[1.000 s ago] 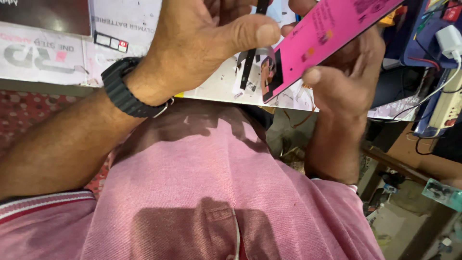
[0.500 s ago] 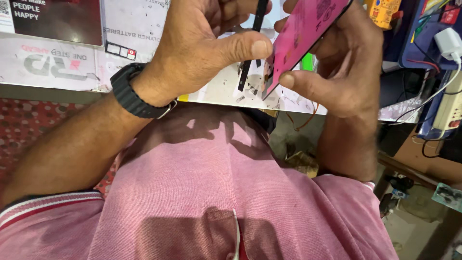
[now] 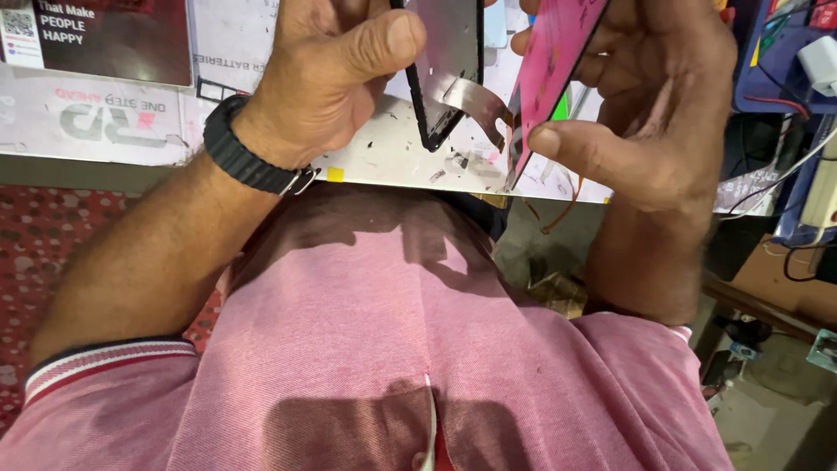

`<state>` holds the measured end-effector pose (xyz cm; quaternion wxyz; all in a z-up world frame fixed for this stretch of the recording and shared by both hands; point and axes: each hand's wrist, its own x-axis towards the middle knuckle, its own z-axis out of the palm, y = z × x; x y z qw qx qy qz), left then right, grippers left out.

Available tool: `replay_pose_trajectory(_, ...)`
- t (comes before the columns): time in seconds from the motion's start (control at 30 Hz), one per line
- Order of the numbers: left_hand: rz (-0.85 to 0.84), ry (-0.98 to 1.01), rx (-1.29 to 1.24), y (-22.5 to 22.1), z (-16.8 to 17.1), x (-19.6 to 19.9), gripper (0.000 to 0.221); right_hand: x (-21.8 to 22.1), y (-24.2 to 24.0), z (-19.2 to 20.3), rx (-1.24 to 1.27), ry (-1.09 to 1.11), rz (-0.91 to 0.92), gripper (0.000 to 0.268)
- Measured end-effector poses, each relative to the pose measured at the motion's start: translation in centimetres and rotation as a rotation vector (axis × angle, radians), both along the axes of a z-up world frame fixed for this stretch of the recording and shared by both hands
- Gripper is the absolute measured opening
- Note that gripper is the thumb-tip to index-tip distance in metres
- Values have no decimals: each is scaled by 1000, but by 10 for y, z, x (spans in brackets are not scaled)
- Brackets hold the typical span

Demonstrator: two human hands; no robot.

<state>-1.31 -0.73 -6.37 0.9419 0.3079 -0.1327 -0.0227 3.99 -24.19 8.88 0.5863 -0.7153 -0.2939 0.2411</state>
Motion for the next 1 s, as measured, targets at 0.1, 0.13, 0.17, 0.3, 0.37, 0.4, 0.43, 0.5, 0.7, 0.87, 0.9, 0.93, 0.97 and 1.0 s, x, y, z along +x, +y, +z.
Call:
replay_pose_trajectory(0.1, -2, 8, 34, 1, 2, -1, 18, -4, 3, 4, -25, 0, -36, 77)
replay_pose_trajectory(0.13, 10, 24, 74, 1, 3, 1, 20, -7, 3, 5, -31, 4, -56, 78)
replay_pose_trajectory(0.17, 20, 29, 100, 0, 3, 2, 22, -8, 4, 5, -33, 6, -72, 78)
replay_pose_trajectory(0.3, 19, -21, 96, -1, 11, 7, 39, -10, 4, -2, -17, 8, -118, 82)
replay_pose_trajectory(0.37, -24, -68, 23, -4, 21, 5, 62, -9, 5, -7, 14, -1, -116, 84)
replay_pose_trajectory(0.4, -41, -76, 9, -4, 26, 4, 73, -7, 6, -9, 26, -10, -110, 87)
replay_pose_trajectory(0.43, -54, -45, 31, -4, 31, 3, 81, -7, 7, -9, 28, -19, -102, 90)
replay_pose_trajectory(0.5, -61, -33, 66, -2, 34, 6, 85, -5, 9, -11, 12, -60, -98, 95)
replay_pose_trajectory(0.7, -41, -47, 92, -5, 24, 7, 72, -2, 10, -20, -3, -92, -140, 98)
replay_pose_trajectory(0.87, -40, -25, 101, -7, 28, 7, 73, -1, 12, -22, 38, -116, -122, 95)
replay_pose_trajectory(0.9, -28, -42, 122, -6, 28, 8, 72, -1, 14, -21, 32, -114, -131, 96)
replay_pose_trajectory(0.93, -19, -43, 137, -4, 27, 8, 71, -2, 14, -20, 10, -101, -150, 97)
replay_pose_trajectory(0.97, -12, -53, 137, -4, 25, 8, 70, -2, 14, -19, -7, -86, -163, 96)
replay_pose_trajectory(1.0, -2, -63, 136, -4, 24, 8, 70, -3, 13, -17, -25, -70, -174, 96)
